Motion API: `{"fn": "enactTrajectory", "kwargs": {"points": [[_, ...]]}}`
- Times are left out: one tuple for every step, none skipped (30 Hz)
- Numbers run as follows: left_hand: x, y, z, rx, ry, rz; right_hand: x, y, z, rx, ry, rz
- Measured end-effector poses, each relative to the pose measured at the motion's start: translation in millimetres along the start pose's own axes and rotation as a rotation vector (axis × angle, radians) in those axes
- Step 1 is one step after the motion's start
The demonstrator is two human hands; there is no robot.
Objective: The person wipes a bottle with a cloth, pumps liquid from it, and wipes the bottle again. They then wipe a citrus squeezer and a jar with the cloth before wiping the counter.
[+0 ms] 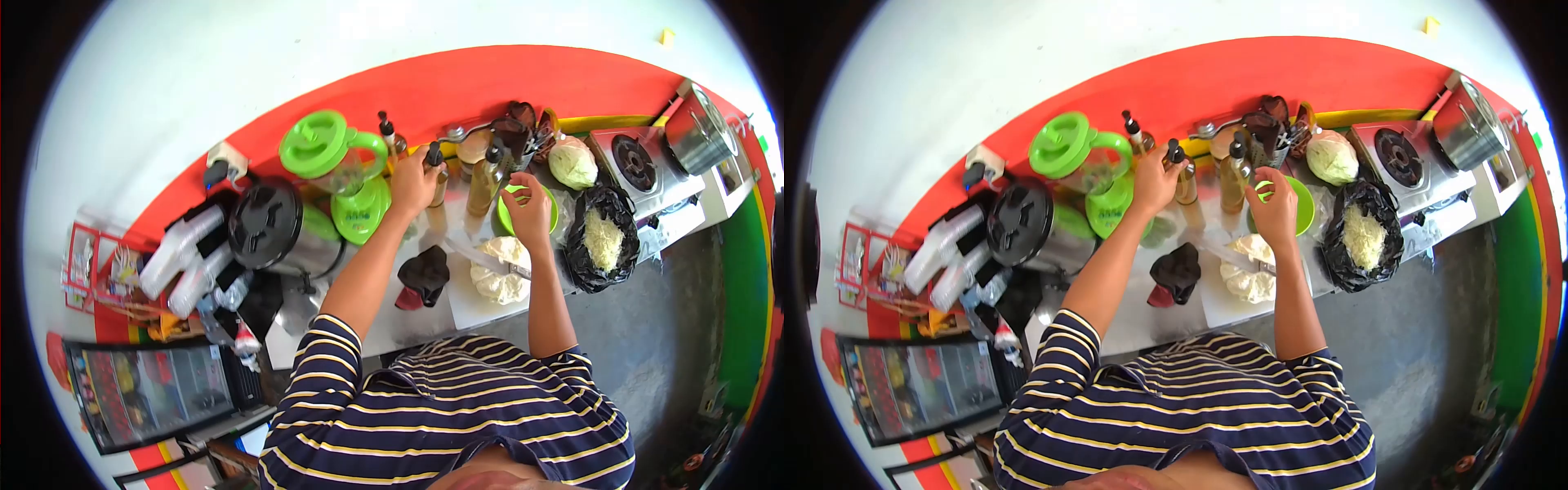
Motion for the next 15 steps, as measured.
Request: {"fn": "enactTrajectory", "kwargs": {"points": [[-3, 4, -7, 0.011, 0.022, 0.007, -2, -3, -5, -0.025, -0.001, 0.005], [-4, 6, -12, -0.012, 0.001, 0.029, -5, -2, -10, -0.037, 0.006, -0.017], [-3, 8, -18, -0.035, -0.025, 0.050, -6, 0, -14, -0.045, 0.013, -0.038], [0, 11, -24, -0.056, -0.033, 0.058, -6, 2, -20, -0.035, -0.021, -0.030], [2, 15, -31, -0.049, -0.030, 0.066, -7, 6, -25, -0.014, -0.044, -0.029], [5, 17, -36, -0.087, -0.041, 0.031, -4, 9, -28, 0.001, -0.064, -0.007], [7, 18, -41, -0.125, -0.052, -0.005, 0, 12, -31, 0.016, -0.084, 0.014], [10, 20, -46, -0.135, -0.063, -0.012, -2, 15, -34, 0.012, -0.079, 0.020], [10, 22, -49, -0.129, -0.062, -0.006, -2, 19, -35, 0.021, -0.109, 0.048], [11, 22, -53, -0.155, -0.093, -0.019, -2, 23, -37, 0.031, -0.141, 0.076], [12, 22, -56, -0.181, -0.124, -0.032, -4, 25, -39, 0.027, -0.139, 0.082], [16, 23, -61, -0.197, -0.171, -0.073, -5, 28, -40, 0.036, -0.143, 0.074], [19, 24, -65, -0.189, -0.171, -0.070, -6, 32, -40, 0.046, -0.146, 0.064], [22, 24, -69, -0.199, -0.158, -0.046, -7, 35, -40, 0.025, -0.137, 0.049], [21, 23, -70, -0.204, -0.143, -0.026, -8, 38, -40, 0.015, -0.126, 0.048]]}}
Point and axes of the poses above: each hand's wrist, its own z-axis away from the middle knuckle, its own y-axis out of the palm, x = y × z, the point moved 5 cm from there along -z, towards the middle knuckle, and after that the axes turned 7 degrees about -z, right-handed, at the moved point
